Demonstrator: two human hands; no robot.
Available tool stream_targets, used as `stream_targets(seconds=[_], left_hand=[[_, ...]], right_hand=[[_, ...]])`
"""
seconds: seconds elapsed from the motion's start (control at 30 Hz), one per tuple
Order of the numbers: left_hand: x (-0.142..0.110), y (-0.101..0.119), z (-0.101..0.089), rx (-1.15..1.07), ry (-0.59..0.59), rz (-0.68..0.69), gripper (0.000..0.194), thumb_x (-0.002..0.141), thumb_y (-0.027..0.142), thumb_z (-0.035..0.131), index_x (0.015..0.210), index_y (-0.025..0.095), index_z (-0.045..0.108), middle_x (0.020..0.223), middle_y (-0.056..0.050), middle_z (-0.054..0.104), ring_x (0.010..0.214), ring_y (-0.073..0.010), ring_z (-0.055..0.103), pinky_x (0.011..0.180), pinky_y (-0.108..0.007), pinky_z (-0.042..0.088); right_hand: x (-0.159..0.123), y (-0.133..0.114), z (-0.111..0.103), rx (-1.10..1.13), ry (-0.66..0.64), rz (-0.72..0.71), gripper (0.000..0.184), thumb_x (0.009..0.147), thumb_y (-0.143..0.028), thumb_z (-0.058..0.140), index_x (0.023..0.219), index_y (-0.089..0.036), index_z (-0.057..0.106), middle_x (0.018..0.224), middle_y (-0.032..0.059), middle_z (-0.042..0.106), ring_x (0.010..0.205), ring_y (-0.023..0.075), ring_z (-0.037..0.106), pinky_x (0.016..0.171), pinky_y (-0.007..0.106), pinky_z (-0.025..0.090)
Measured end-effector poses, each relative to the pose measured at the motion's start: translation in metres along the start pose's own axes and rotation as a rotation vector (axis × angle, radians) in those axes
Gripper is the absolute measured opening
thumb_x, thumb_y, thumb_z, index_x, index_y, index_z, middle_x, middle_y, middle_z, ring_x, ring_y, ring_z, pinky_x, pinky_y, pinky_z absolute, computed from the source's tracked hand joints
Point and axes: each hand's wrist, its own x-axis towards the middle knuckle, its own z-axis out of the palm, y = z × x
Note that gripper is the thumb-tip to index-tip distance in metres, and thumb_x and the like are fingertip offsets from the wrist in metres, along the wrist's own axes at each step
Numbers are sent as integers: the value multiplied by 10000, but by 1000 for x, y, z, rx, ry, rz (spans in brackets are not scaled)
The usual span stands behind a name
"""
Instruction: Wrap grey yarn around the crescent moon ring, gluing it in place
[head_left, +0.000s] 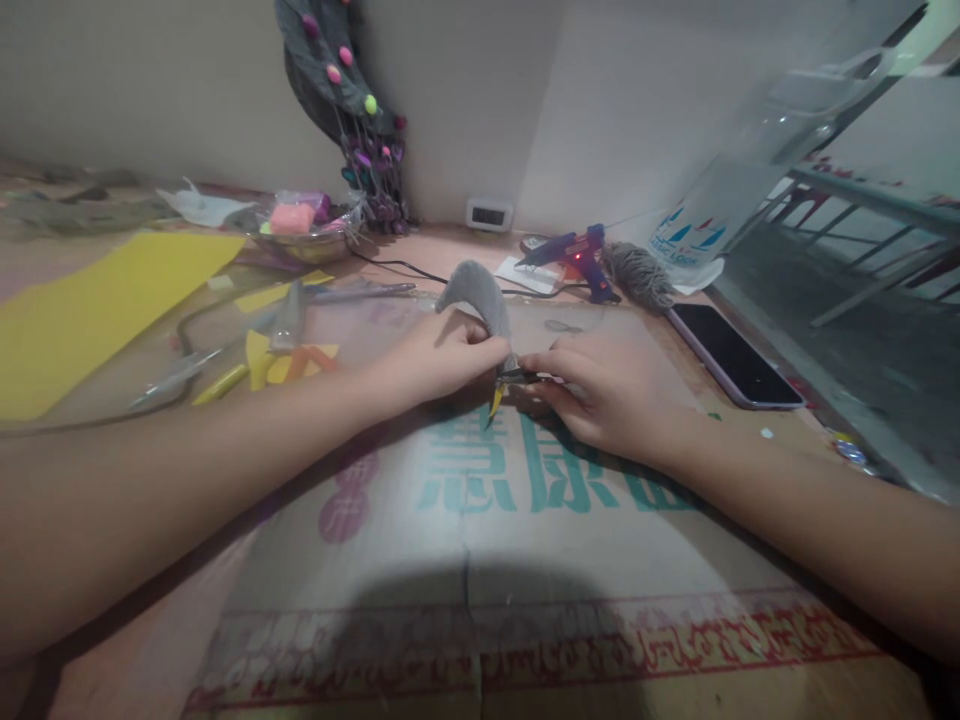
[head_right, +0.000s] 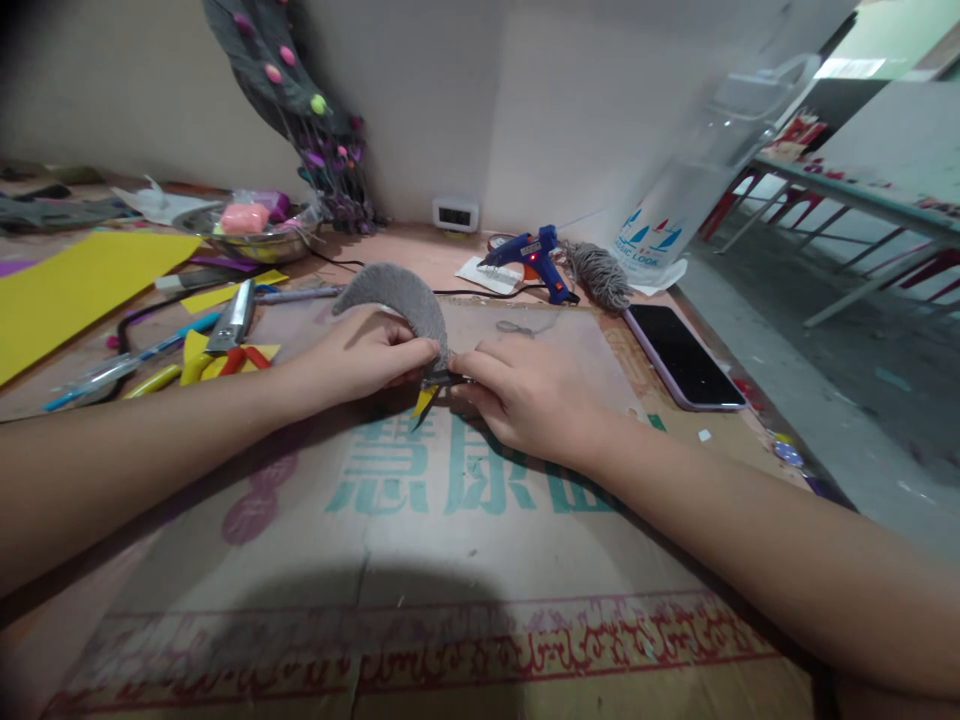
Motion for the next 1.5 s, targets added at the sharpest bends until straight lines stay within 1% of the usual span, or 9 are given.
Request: stream_targets(seconds=[0.57,0.77,0.87,0.97,1.07,1.17,1.23,1.33,1.5], left_hand=[[4,-5,2,50,-18,-11,378,838,343,497,491,194,499,460,16,471,478,-125,427,477,-287,248],[5,-3,1,60,20,-32,438,863,375,498,464,200,465,436,16,447,471,-123,431,480,-293,247],[2,0,1,-37,81,-98,473,887,473,519,502,200,482,464,17,479,480,-120,446,484,-274,300],[-1,4,1,-177,126,-131,455,903,525,528,588,196,530,487,27,497,476,-117,470,474,-252,337],[-2,5,4,-290,56,-135,432,923,534,506,657,198,556,475,39,472,432,-113,458,430,-244,330],[-1,3,6,-272,29,-72,450,939,544,469,670,196,559,487,35,475,435,-114,461,435,-246,338],[0,1,6,-160,67,65,463,950,521,449,653,189,574,540,14,530,510,-121,504,504,-248,379],[-1,0,4,-2,103,243,436,942,473,477,648,178,609,645,-12,605,649,-139,555,624,-258,413],[-2,2,3,35,78,289,250,891,346,560,710,181,608,696,8,619,682,-138,556,646,-259,392]], right_hand=[[2,0,-1,-11,-4,-25,243,1010,-216,485,990,-160,720,744,56,682,664,174,542,601,313,303],[-1,2,-3,123,76,125,191,961,-304,564,1054,-180,676,822,58,698,706,188,589,652,313,408],[0,2,-3,223,104,285,206,909,-370,634,998,-185,648,819,53,688,692,182,586,623,304,428],[4,1,-1,477,58,510,224,889,-407,660,859,-188,626,697,7,629,605,144,544,557,272,406],[9,-3,1,819,-48,662,265,893,-432,631,806,-181,648,636,-22,573,563,119,497,531,257,387],[12,-8,2,1077,-94,764,291,830,-455,693,774,-176,632,634,-33,545,551,104,461,513,249,370],[12,-9,2,1170,-71,820,312,789,-461,738,762,-179,609,612,-51,499,526,90,417,493,242,339],[12,-9,1,1195,-23,836,310,772,-444,764,768,-184,595,598,-71,440,507,76,362,479,233,293],[11,-5,2,1228,4,815,273,800,-412,743,779,-195,578,583,-79,415,483,75,338,454,231,259]])
